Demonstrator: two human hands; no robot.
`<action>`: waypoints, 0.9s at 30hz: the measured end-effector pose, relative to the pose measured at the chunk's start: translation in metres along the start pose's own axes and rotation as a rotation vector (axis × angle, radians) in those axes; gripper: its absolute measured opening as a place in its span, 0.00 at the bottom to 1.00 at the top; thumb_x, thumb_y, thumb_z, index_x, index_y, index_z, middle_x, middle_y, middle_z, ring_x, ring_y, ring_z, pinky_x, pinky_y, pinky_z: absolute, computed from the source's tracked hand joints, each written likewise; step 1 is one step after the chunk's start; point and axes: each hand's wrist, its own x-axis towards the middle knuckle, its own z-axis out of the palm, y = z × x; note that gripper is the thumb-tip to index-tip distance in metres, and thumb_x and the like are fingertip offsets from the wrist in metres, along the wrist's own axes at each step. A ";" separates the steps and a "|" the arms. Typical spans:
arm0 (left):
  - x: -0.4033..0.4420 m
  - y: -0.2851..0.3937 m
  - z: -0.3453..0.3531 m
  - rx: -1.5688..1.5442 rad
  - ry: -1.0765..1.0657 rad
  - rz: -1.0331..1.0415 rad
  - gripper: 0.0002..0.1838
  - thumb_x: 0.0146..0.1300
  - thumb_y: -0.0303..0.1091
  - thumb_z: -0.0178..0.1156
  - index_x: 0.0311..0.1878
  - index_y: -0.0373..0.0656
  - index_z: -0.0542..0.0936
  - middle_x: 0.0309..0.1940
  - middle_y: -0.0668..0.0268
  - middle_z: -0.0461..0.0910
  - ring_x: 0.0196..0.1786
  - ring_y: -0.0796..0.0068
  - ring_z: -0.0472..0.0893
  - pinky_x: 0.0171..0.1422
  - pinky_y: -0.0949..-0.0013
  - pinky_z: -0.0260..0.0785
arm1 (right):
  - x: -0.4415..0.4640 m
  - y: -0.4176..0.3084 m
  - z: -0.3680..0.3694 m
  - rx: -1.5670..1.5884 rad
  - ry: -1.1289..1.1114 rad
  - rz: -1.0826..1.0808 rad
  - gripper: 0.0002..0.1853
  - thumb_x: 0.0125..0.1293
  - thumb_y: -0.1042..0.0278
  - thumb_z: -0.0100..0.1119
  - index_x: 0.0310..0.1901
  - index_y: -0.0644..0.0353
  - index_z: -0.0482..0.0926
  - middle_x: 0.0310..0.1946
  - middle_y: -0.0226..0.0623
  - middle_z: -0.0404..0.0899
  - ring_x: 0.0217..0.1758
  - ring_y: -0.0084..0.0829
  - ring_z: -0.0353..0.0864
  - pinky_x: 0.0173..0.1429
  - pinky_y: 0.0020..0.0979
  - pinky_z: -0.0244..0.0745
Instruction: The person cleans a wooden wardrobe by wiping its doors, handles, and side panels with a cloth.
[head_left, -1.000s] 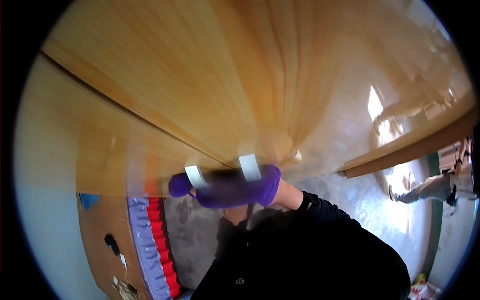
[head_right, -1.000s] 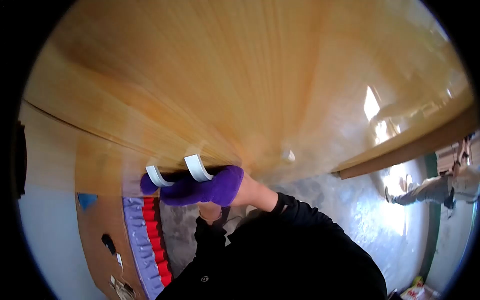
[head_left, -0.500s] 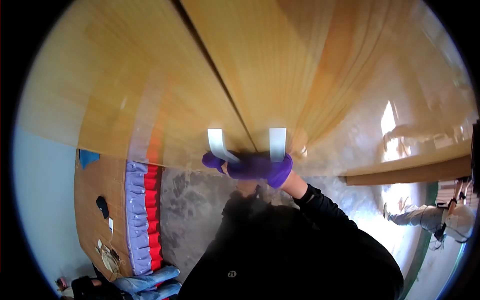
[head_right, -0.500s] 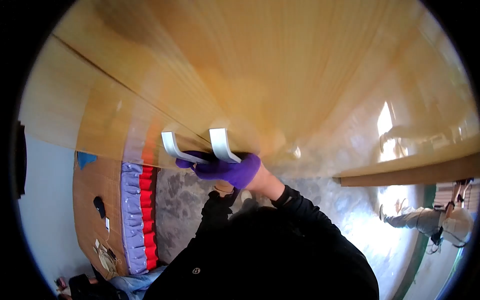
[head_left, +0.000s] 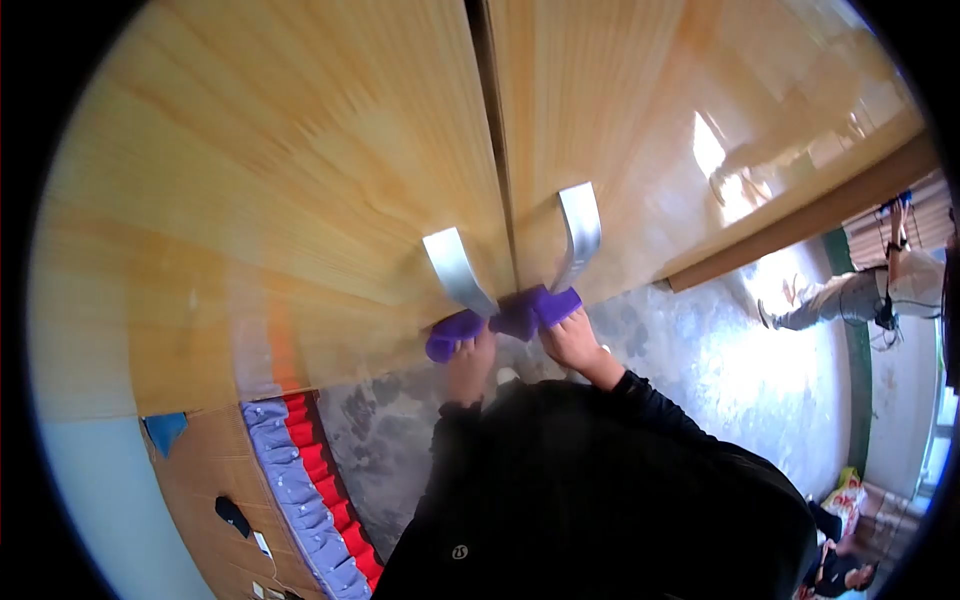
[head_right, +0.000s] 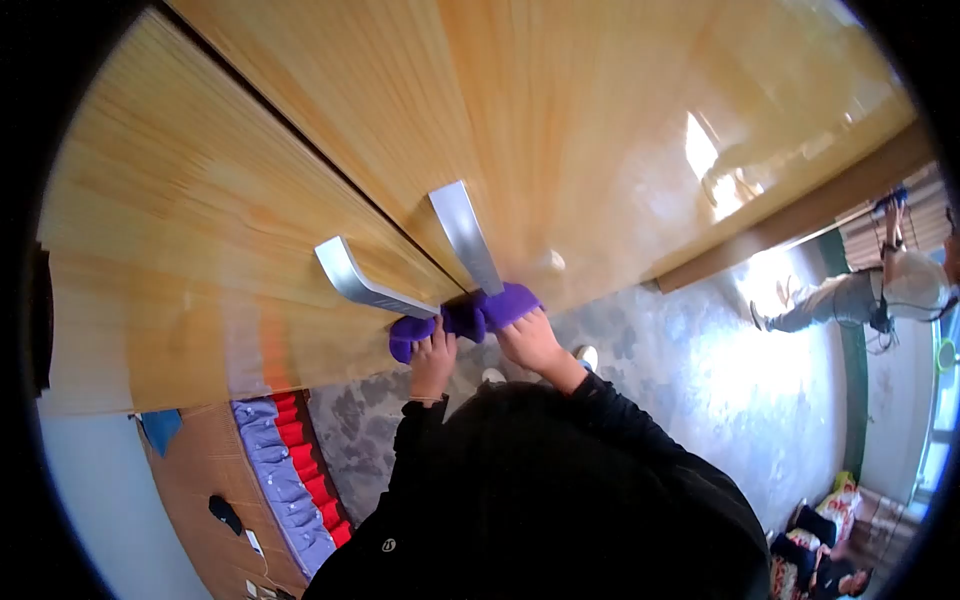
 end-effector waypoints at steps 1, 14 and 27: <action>-0.007 0.003 0.001 -0.018 -0.007 0.008 0.21 0.54 0.37 0.60 0.50 0.38 0.74 0.43 0.56 0.74 0.47 0.53 0.73 0.51 0.57 0.67 | -0.001 -0.003 -0.003 0.006 -0.014 0.038 0.20 0.42 0.77 0.58 0.42 0.63 0.75 0.42 0.42 0.75 0.49 0.45 0.73 0.55 0.42 0.68; 0.068 0.106 -0.009 -0.373 0.275 -0.253 0.31 0.58 0.40 0.56 0.59 0.27 0.62 0.50 0.38 0.63 0.52 0.37 0.64 0.56 0.46 0.58 | -0.022 0.110 -0.105 -0.306 -0.009 -0.012 0.19 0.43 0.77 0.58 0.41 0.56 0.77 0.41 0.35 0.77 0.48 0.37 0.76 0.56 0.38 0.68; 0.233 0.245 -0.081 -0.356 -0.008 -0.018 0.23 0.59 0.39 0.56 0.60 0.54 0.71 0.39 0.56 0.77 0.40 0.57 0.77 0.47 0.64 0.70 | -0.049 0.276 -0.269 -0.417 0.190 0.201 0.22 0.54 0.75 0.55 0.53 0.65 0.70 0.51 0.51 0.71 0.58 0.52 0.66 0.63 0.47 0.57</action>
